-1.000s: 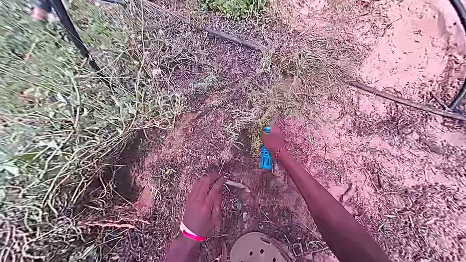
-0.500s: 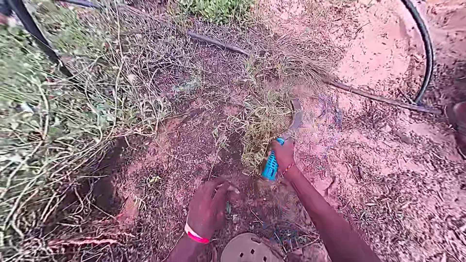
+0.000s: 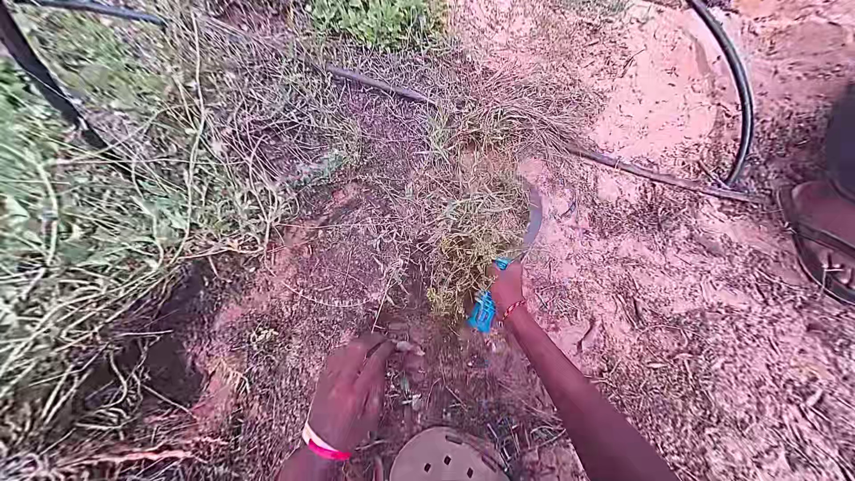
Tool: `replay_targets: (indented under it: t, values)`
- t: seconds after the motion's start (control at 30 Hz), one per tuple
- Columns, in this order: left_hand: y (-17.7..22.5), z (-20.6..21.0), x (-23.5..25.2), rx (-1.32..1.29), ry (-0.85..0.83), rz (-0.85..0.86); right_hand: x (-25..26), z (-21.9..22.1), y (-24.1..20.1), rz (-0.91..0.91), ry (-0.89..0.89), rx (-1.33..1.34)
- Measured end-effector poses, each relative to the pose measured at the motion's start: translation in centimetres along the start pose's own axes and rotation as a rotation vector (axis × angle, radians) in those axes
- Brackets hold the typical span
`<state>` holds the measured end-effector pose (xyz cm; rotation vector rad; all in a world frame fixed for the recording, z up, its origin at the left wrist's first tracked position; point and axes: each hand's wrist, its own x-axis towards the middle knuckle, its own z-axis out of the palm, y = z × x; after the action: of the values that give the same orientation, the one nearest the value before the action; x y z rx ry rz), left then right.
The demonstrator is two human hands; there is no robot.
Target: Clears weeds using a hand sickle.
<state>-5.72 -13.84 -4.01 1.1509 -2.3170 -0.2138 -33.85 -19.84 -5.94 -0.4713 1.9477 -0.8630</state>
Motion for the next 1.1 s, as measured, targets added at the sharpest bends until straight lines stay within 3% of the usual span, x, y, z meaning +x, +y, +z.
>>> replay_targets:
  t: [0.1, 0.23, 0.3, 0.37, 0.43, 0.53, 0.63, 0.73, 0.83, 0.9, 1.0, 1.1]
  values:
    - [1.4, 0.8, 0.3, -0.054, -0.024, 0.049, -8.3, 1.4, 5.3, 0.050, -0.202, -0.225]
    - [1.5, 1.2, 0.9, -0.061, -0.120, 0.159, -14.7, -1.2, 9.2, 0.119, -0.173, -0.046]
    - [0.7, 0.1, 1.2, -0.011, -0.136, 0.164, -12.4, -1.9, 8.6, 0.048, 0.000, 0.102]
    - [0.5, -0.4, 1.1, -0.001, -0.129, 0.124, -6.8, -2.3, 6.4, -0.004, 0.187, 0.335]
    - [0.1, -0.4, 1.1, 0.006, -0.081, 0.076, -0.3, -1.5, 2.2, -0.008, 0.234, 0.486]
    - [0.3, 0.3, 1.1, 0.018, -0.018, 0.037, 2.5, 1.2, -2.7, -0.029, 0.043, 0.057]
    - [1.0, 1.3, 1.5, -0.014, -0.061, 0.085, -0.9, 0.8, 0.2, -0.015, -0.087, -0.131]
    - [0.9, 2.8, 2.5, -0.065, -0.078, 0.132, -9.8, -1.5, 6.8, 0.082, -0.251, -0.165]
    - [0.9, 2.9, 3.2, -0.086, -0.082, 0.164, -15.0, -1.6, 9.8, 0.124, -0.199, -0.025]
    - [1.1, 2.3, 3.0, -0.081, -0.098, 0.170, -13.3, -2.1, 9.7, 0.093, -0.052, 0.095]
    - [0.5, 2.0, 2.5, -0.061, -0.092, 0.133, -5.8, -2.8, 6.0, -0.070, 0.194, 0.263]
    - [0.4, 1.5, 1.2, -0.038, -0.055, 0.069, 1.3, -3.3, 1.4, -0.173, 0.271, 0.167]
